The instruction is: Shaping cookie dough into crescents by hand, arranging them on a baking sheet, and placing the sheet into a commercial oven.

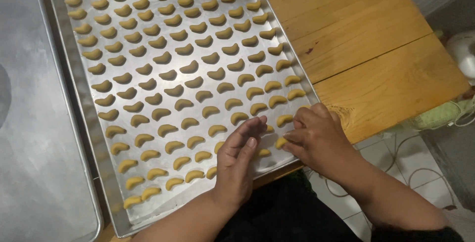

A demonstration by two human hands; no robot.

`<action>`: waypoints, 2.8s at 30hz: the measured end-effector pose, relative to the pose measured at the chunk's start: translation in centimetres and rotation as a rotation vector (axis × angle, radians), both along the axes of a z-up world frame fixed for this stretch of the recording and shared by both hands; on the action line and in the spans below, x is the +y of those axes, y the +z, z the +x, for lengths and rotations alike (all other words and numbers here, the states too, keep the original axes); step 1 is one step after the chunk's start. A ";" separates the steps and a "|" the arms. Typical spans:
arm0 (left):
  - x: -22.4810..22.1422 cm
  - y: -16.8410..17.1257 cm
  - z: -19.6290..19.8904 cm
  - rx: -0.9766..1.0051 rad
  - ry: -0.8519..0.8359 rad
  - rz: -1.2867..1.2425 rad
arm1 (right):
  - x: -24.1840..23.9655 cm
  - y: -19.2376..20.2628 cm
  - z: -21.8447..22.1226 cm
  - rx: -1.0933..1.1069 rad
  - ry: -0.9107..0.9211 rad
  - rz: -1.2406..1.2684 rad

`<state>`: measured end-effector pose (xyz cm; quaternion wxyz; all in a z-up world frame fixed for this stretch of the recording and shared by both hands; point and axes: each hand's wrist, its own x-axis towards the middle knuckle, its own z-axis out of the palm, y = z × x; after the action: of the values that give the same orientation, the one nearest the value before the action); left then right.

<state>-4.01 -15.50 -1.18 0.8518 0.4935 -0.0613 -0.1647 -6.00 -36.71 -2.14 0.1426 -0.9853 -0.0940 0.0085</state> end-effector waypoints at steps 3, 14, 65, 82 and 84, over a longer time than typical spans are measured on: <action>0.0 0.1 0.1 0.004 0.023 -0.008 | 0.1 0.0 0.1 -0.037 0.016 0.035; 3.3 1.4 -1.1 -0.247 0.260 0.090 | 2.2 -0.3 0.6 -0.134 0.190 0.088; 21.6 -2.5 -3.6 -0.662 0.662 1.423 | 7.2 0.3 6.3 -0.346 -0.295 -0.198; 26.1 0.5 10.4 -0.081 0.043 1.700 | 1.7 1.3 12.3 0.228 -0.840 -0.121; 25.5 1.9 11.1 -0.047 0.005 1.724 | 2.0 1.5 12.3 0.251 -0.870 -0.100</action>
<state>7.12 9.96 0.70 0.1787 0.9712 0.0686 -0.1416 6.26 -34.70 -0.67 0.0954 -0.9301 0.3473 0.0715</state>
